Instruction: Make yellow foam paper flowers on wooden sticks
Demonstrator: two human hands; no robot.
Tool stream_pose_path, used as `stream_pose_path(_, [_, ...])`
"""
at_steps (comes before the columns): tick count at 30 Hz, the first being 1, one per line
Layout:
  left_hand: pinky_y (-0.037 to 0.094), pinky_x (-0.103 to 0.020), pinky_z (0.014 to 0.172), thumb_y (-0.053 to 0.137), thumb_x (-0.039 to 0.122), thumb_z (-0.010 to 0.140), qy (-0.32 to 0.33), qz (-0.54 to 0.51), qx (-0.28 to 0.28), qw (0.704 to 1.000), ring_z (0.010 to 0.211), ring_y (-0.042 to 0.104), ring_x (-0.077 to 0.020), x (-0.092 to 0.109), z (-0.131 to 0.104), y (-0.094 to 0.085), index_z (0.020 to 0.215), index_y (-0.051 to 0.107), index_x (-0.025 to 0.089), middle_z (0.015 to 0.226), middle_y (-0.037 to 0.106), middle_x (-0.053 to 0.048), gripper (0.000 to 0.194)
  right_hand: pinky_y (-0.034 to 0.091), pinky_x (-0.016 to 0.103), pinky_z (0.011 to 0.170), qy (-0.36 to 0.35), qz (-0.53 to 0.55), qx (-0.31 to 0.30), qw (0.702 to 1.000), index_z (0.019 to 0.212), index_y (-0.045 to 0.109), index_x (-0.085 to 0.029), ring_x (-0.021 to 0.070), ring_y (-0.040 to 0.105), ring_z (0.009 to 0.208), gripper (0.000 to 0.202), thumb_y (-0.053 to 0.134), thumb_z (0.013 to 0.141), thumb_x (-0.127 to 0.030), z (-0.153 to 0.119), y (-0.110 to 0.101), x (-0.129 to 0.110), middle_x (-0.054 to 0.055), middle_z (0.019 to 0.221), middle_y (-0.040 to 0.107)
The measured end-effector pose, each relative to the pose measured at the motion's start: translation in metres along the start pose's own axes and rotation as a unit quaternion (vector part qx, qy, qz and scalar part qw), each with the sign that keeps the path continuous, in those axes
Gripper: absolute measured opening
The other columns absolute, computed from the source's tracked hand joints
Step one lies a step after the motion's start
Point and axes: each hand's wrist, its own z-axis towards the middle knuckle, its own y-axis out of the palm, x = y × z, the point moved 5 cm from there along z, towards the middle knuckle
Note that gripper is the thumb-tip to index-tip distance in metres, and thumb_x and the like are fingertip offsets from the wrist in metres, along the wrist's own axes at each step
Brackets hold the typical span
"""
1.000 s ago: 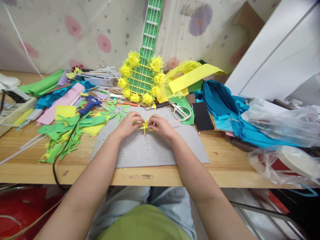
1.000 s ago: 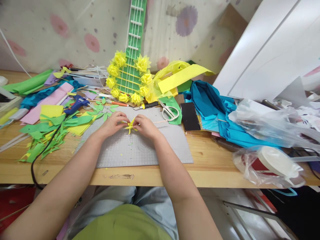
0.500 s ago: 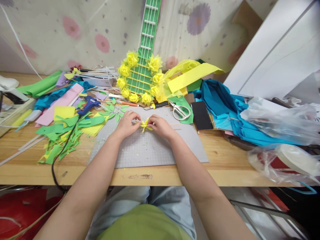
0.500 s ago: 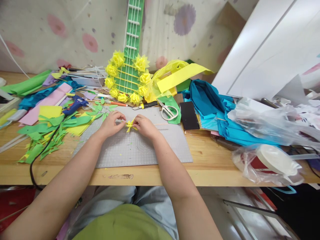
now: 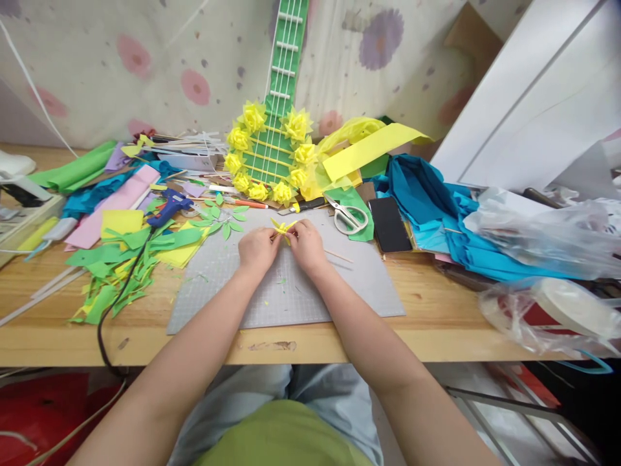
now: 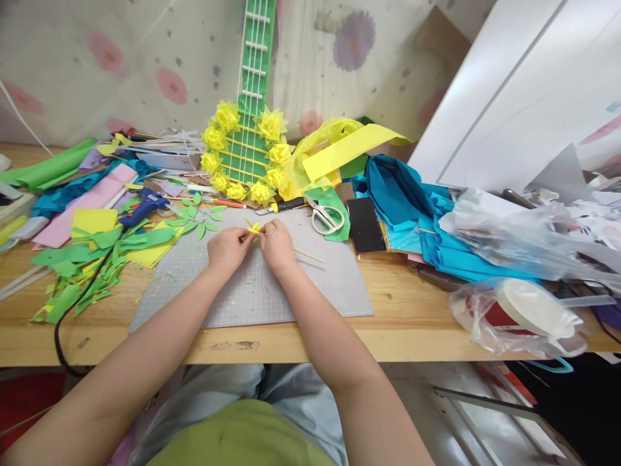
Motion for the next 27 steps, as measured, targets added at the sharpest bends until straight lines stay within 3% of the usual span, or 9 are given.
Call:
stream_pose_path(5, [0.039, -0.03, 0.065, 0.048, 0.032, 0.079, -0.024, -0.014, 0.006, 1.0, 0.08, 0.06, -0.0212, 0.002, -0.001, 0.001, 0.085, 0.066, 0.023, 0.087, 0.067, -0.007, 0.022, 0.04, 0.033, 0.079, 0.042, -0.025, -0.005, 0.999, 0.074, 0.057, -0.016, 0.0181, 0.049, 0.082, 0.011, 0.047, 0.079, -0.015, -0.001, 0.003, -0.002, 0.007, 0.084, 0.053])
stream_pose_path(10, [0.039, -0.029, 0.06, 0.05, 0.034, 0.076, -0.088, -0.052, 0.0, 0.995, 0.071, 0.06, -0.0201, -0.002, -0.003, 0.002, 0.083, 0.068, 0.023, 0.08, 0.069, -0.006, 0.022, 0.04, 0.033, 0.08, 0.052, -0.035, -0.016, 0.998, 0.076, 0.057, -0.016, 0.0181, 0.05, 0.084, 0.011, 0.046, 0.08, -0.015, -0.001, 0.006, -0.002, 0.008, 0.086, 0.053])
stream_pose_path(18, [0.037, -0.028, 0.056, 0.053, 0.038, 0.071, -0.144, -0.088, -0.012, 0.986, 0.063, 0.058, -0.0182, -0.005, -0.003, 0.004, 0.074, 0.066, 0.023, 0.071, 0.067, -0.004, 0.02, 0.041, 0.032, 0.075, 0.025, -0.008, 0.008, 1.0, 0.073, 0.055, -0.018, 0.0173, 0.049, 0.079, 0.012, 0.046, 0.079, -0.014, -0.002, 0.009, -0.004, 0.006, 0.082, 0.052])
stream_pose_path(27, [0.038, -0.029, 0.061, 0.048, 0.041, 0.076, -0.147, -0.097, -0.005, 0.984, 0.068, 0.058, -0.0183, -0.007, -0.006, 0.002, 0.075, 0.062, 0.023, 0.074, 0.065, -0.003, 0.022, 0.041, 0.034, 0.079, -0.021, -0.039, -0.039, 0.998, 0.08, 0.057, -0.016, 0.0191, 0.05, 0.084, 0.015, 0.043, 0.082, -0.014, 0.0, 0.009, -0.016, 0.009, 0.089, 0.053])
